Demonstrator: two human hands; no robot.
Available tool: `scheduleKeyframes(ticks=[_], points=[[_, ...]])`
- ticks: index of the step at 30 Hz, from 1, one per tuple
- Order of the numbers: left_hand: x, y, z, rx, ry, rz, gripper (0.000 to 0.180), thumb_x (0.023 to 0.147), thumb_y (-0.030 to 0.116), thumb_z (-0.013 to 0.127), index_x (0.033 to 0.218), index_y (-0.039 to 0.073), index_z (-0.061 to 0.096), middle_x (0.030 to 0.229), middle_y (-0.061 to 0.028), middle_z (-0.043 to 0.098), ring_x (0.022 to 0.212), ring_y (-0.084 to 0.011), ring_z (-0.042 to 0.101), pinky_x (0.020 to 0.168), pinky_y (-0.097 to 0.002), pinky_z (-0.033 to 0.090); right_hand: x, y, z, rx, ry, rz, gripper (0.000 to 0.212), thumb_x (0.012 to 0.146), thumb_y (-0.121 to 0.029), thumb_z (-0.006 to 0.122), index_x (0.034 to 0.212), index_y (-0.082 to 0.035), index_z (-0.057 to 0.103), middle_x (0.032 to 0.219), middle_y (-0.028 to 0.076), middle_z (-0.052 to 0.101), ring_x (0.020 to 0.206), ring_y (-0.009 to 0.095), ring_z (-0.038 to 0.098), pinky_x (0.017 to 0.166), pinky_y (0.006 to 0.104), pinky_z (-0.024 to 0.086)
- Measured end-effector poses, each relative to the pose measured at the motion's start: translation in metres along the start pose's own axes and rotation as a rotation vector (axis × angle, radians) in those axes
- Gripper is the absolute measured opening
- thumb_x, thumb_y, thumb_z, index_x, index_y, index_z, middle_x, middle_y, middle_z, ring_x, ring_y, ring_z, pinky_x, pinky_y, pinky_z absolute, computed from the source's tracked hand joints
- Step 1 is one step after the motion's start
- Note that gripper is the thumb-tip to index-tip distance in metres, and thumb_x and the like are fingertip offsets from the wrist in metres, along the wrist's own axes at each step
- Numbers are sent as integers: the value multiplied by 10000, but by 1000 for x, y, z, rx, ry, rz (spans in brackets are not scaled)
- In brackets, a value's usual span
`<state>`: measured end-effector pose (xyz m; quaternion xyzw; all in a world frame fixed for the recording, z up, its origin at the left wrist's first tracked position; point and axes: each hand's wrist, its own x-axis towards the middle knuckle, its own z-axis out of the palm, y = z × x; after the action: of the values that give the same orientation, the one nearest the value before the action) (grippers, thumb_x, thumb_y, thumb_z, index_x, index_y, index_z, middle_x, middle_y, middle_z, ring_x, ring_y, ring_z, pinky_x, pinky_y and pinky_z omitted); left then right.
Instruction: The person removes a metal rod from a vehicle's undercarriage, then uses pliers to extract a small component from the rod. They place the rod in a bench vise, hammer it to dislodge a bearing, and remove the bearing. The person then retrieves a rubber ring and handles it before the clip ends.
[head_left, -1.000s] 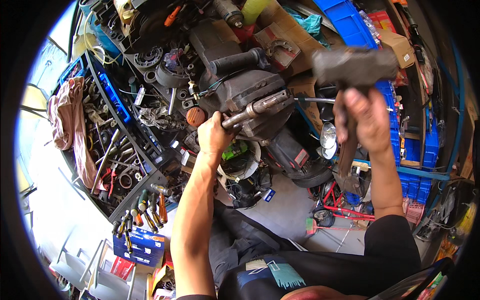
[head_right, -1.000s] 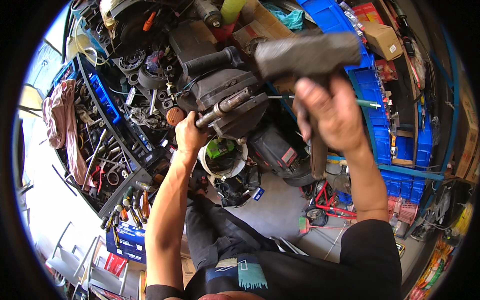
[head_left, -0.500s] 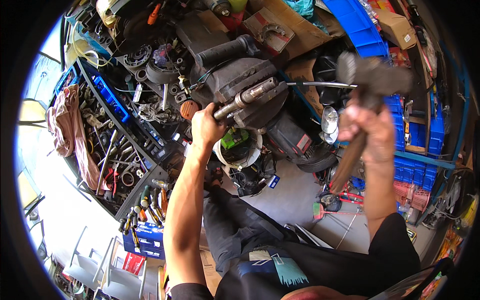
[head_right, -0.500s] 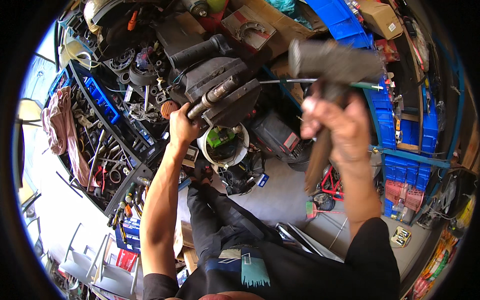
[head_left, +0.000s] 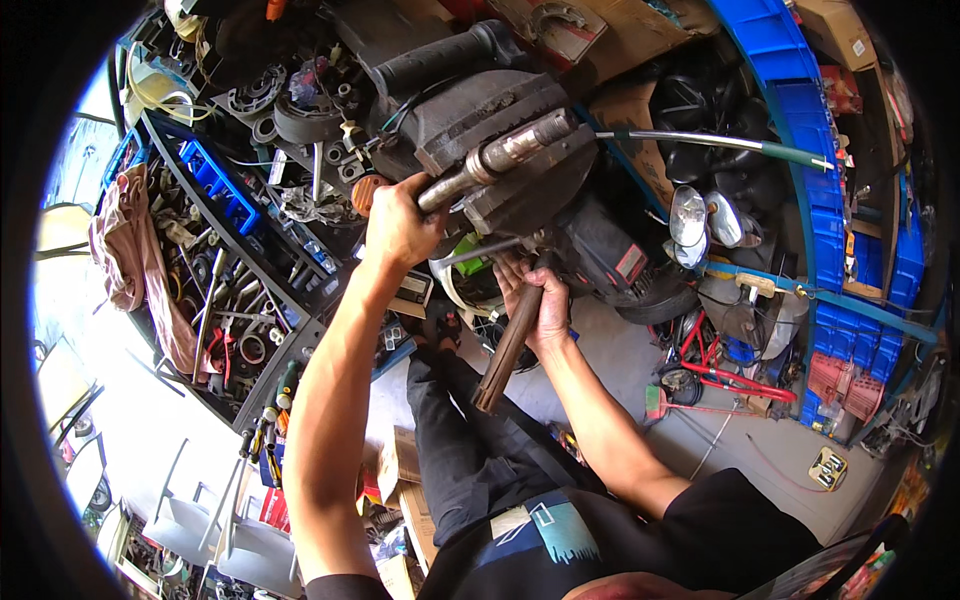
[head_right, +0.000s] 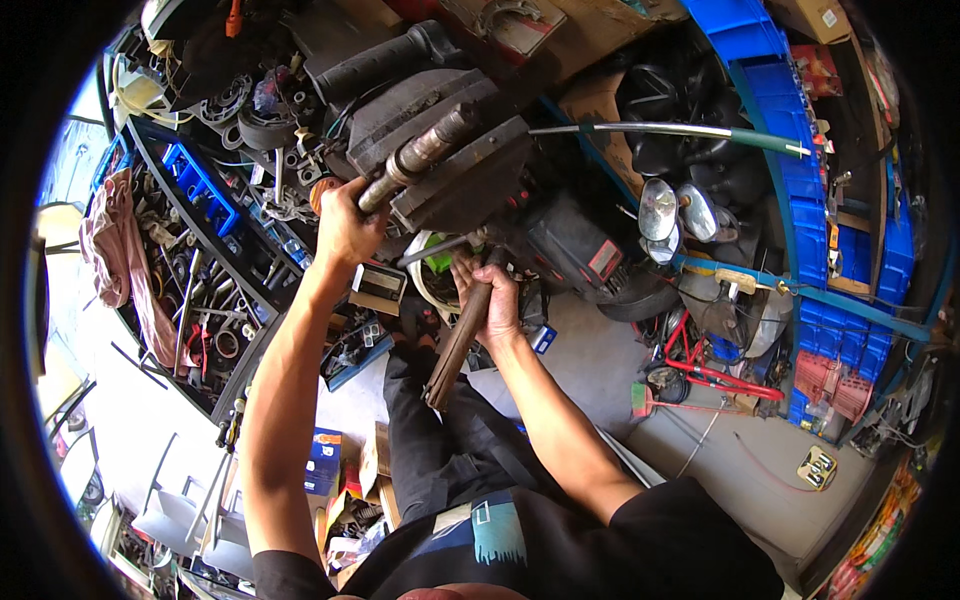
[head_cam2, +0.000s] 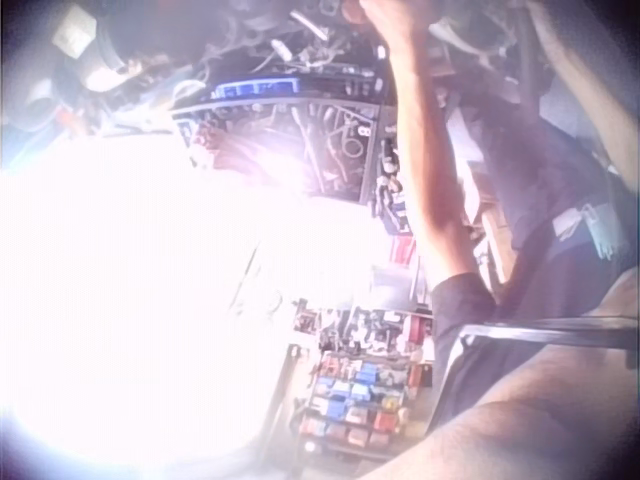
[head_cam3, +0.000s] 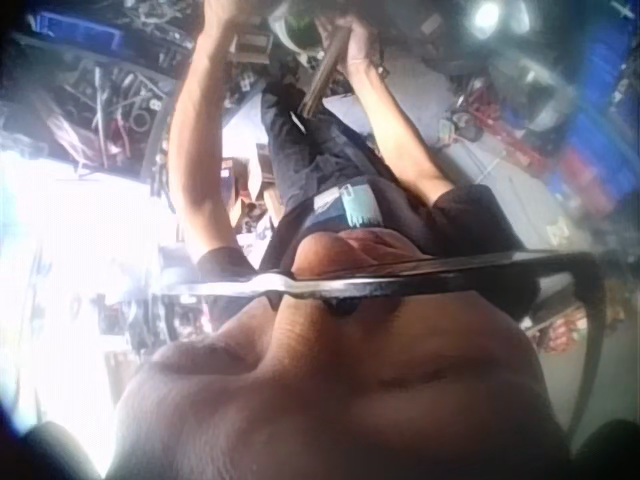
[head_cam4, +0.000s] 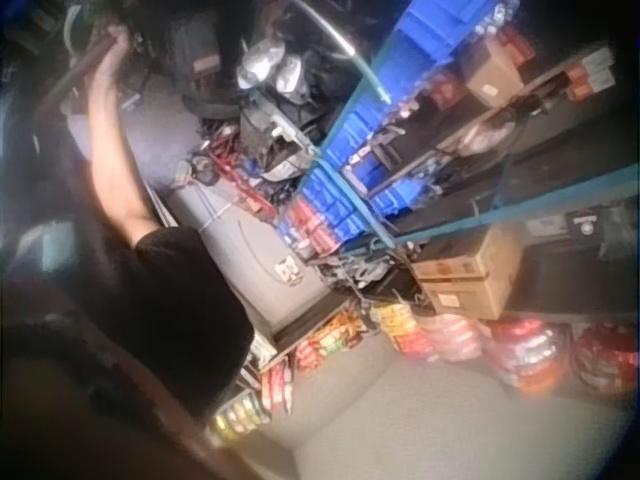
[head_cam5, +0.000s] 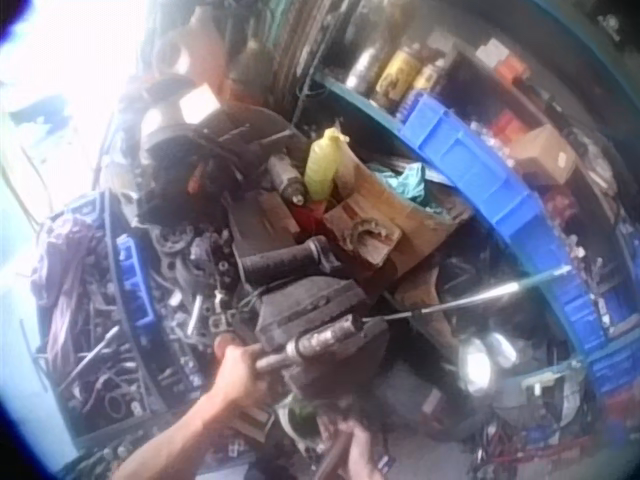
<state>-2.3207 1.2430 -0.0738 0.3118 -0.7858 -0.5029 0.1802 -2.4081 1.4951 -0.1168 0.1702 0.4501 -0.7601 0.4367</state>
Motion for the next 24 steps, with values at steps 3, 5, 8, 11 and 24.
scheduleKeyframes(ticks=[3,5,8,11,24], points=[[1,1,-1,-8,-11,20,194,860,120,735,968,-40,716,804,-287,697,807,-465,721,720,-448,567,-31,-16,21,150,-150,77,220,779,-232,665,918,-75,601,1419,217,602,1472,404,451,1325,507,234],[0,1,0,7,3,47,204,867,123,734,985,-43,721,799,-284,699,796,-457,726,721,-447,565,-53,-21,35,275,-134,107,237,764,-213,674,907,-74,545,1417,252,573,1475,423,424,1338,517,181],[-2,1,3,23,-28,19,235,874,132,737,1029,-46,736,805,-286,709,768,-427,742,725,-436,569,-70,-20,46,185,-253,5,224,697,-201,680,860,-96,568,1397,199,585,1433,379,462,1317,506,253],[-4,4,5,9,12,26,250,878,138,738,1039,-54,739,805,-289,712,753,-392,757,728,-425,572,-64,-12,46,-8,-139,-202,261,674,-162,676,891,-92,548,1273,134,597,1302,300,519,1302,489,267],[1,0,-3,-14,-134,-18,250,854,157,704,962,-68,707,703,-226,677,608,-253,668,676,-402,546,-14,5,10,45,-30,-131,312,716,-224,670,959,-44,595,1393,181,600,1423,317,479,1327,413,213]])
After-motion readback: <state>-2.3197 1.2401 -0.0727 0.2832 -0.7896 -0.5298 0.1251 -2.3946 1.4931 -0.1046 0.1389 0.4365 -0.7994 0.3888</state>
